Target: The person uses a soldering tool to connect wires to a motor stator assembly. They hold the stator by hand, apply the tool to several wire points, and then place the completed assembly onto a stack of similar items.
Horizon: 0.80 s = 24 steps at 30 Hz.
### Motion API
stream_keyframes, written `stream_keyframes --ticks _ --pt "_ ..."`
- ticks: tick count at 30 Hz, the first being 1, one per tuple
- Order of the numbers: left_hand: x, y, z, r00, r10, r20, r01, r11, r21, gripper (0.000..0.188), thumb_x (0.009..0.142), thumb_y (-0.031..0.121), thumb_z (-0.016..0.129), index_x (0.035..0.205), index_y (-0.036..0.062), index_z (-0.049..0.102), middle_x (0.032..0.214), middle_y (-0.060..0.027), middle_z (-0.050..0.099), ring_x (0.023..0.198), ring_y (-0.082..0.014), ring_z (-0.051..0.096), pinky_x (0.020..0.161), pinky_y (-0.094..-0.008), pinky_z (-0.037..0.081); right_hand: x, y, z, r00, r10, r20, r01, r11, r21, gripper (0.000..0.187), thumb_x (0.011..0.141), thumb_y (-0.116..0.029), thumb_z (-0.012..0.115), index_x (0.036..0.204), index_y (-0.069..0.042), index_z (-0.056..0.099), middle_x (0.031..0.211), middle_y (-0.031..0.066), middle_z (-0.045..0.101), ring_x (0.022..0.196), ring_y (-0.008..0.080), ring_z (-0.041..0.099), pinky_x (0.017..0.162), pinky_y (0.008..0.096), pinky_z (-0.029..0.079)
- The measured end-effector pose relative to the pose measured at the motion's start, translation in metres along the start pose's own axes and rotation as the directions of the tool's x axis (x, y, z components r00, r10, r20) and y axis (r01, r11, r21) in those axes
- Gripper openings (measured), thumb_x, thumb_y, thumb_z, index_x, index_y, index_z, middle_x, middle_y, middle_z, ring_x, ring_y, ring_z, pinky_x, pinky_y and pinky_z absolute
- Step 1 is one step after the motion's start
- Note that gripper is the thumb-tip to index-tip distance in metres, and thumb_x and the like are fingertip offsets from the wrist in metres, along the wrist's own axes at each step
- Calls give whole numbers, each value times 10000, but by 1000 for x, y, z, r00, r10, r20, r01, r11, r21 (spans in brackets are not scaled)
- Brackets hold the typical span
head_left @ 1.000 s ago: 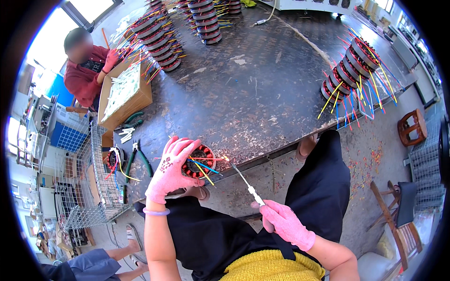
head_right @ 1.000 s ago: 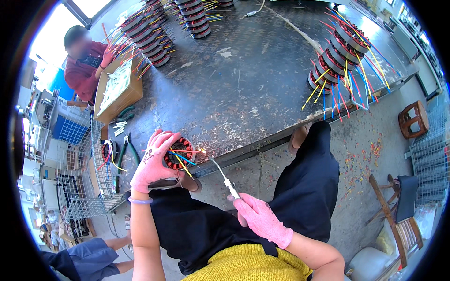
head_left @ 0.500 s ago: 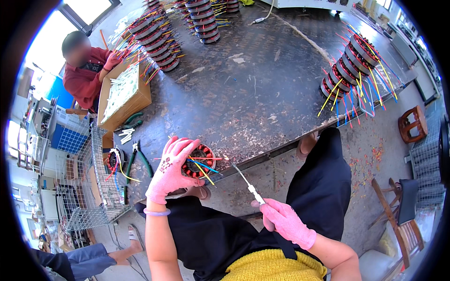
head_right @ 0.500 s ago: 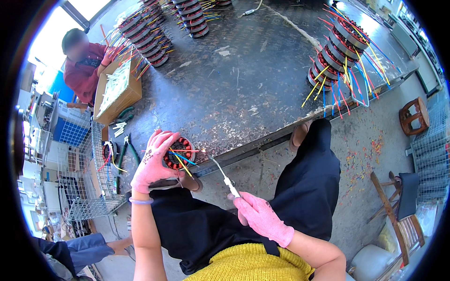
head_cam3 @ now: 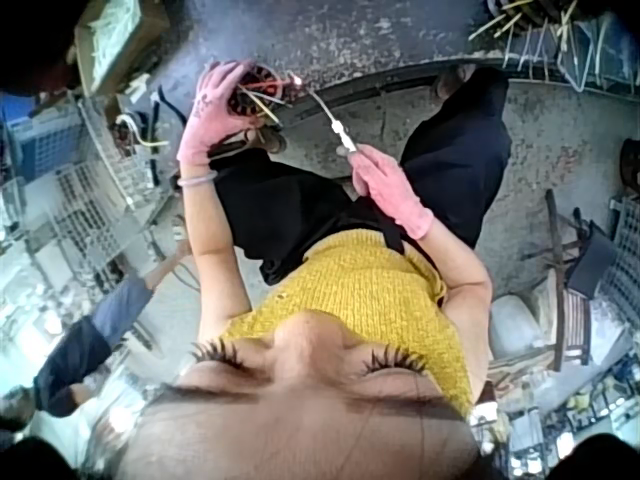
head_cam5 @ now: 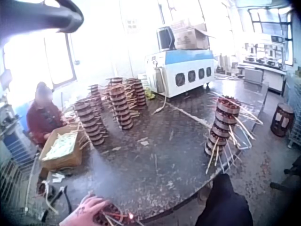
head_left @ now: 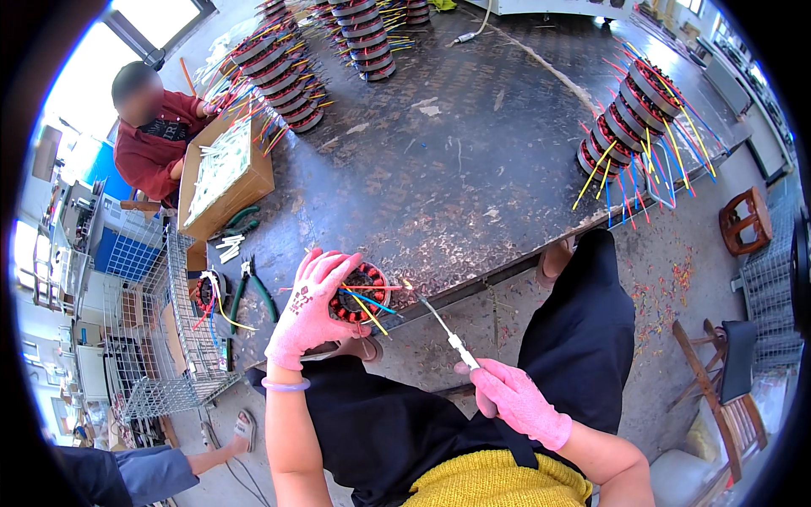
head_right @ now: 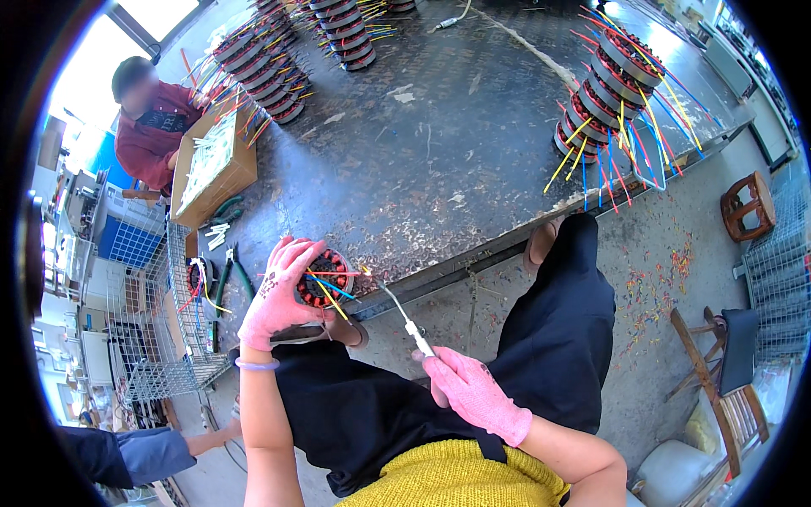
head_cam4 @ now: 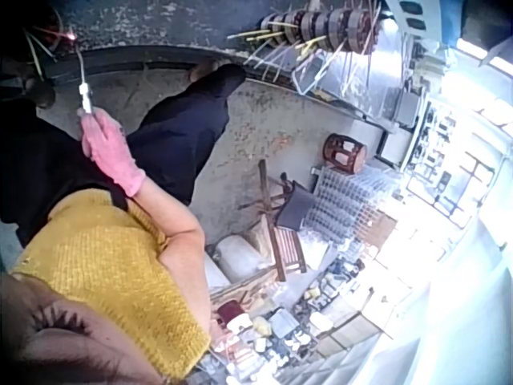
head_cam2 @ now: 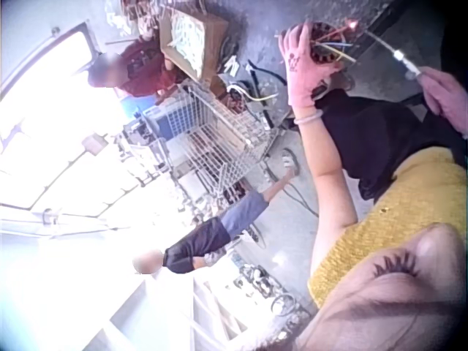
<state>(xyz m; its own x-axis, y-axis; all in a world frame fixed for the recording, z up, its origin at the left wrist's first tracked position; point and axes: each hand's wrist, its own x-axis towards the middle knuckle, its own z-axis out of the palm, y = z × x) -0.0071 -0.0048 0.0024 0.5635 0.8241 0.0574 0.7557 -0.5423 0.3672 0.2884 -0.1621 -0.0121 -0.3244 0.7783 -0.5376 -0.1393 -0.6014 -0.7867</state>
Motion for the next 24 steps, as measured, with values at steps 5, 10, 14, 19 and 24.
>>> stream_keyframes --ticks 5,10,14,19,24 --pt "1 2 0 1000 4 -5 -4 1000 -12 1001 525 364 901 1411 100 518 1342 -135 541 1345 -336 444 1231 -509 205 1 5 -3 1000 -14 5 14 1000 24 378 1060 -251 472 1308 5 596 651 -29 478 580 54 399 554 220 328" --pt "3 8 -2 1000 15 -19 -15 1000 -11 985 524 353 901 1398 95 527 1310 -115 572 1327 -301 473 1229 -504 213 -2 6 -4 1000 -6 -6 6 990 140 362 1064 -232 468 1305 11 587 637 -31 468 558 57 381 531 227 309" --pt "1 6 -3 998 8 -57 -7 1000 16 980 528 373 896 1386 70 531 1282 -119 595 1296 -296 504 1217 -503 232 -8 4 -13 999 -44 4 43 996 80 349 1061 -249 501 1294 -3 587 658 -48 476 588 49 416 549 220 323" --pt "15 -7 10 971 -124 -204 142 987 78 993 543 455 897 1368 35 537 1275 -165 604 1286 -310 515 1193 -510 255 -29 -4 -26 996 -64 -64 72 988 139 367 1063 -266 496 1305 -1 576 614 -56 443 511 32 359 477 205 245" --pt "55 -52 10 930 -249 -269 288 950 118 1040 583 559 860 1399 25 497 1304 -180 591 1294 -310 511 1208 -481 206 -44 -7 -43 985 -110 -135 118 991 55 446 1045 -332 485 1294 26 577 580 -44 471 458 38 353 433 206 250"
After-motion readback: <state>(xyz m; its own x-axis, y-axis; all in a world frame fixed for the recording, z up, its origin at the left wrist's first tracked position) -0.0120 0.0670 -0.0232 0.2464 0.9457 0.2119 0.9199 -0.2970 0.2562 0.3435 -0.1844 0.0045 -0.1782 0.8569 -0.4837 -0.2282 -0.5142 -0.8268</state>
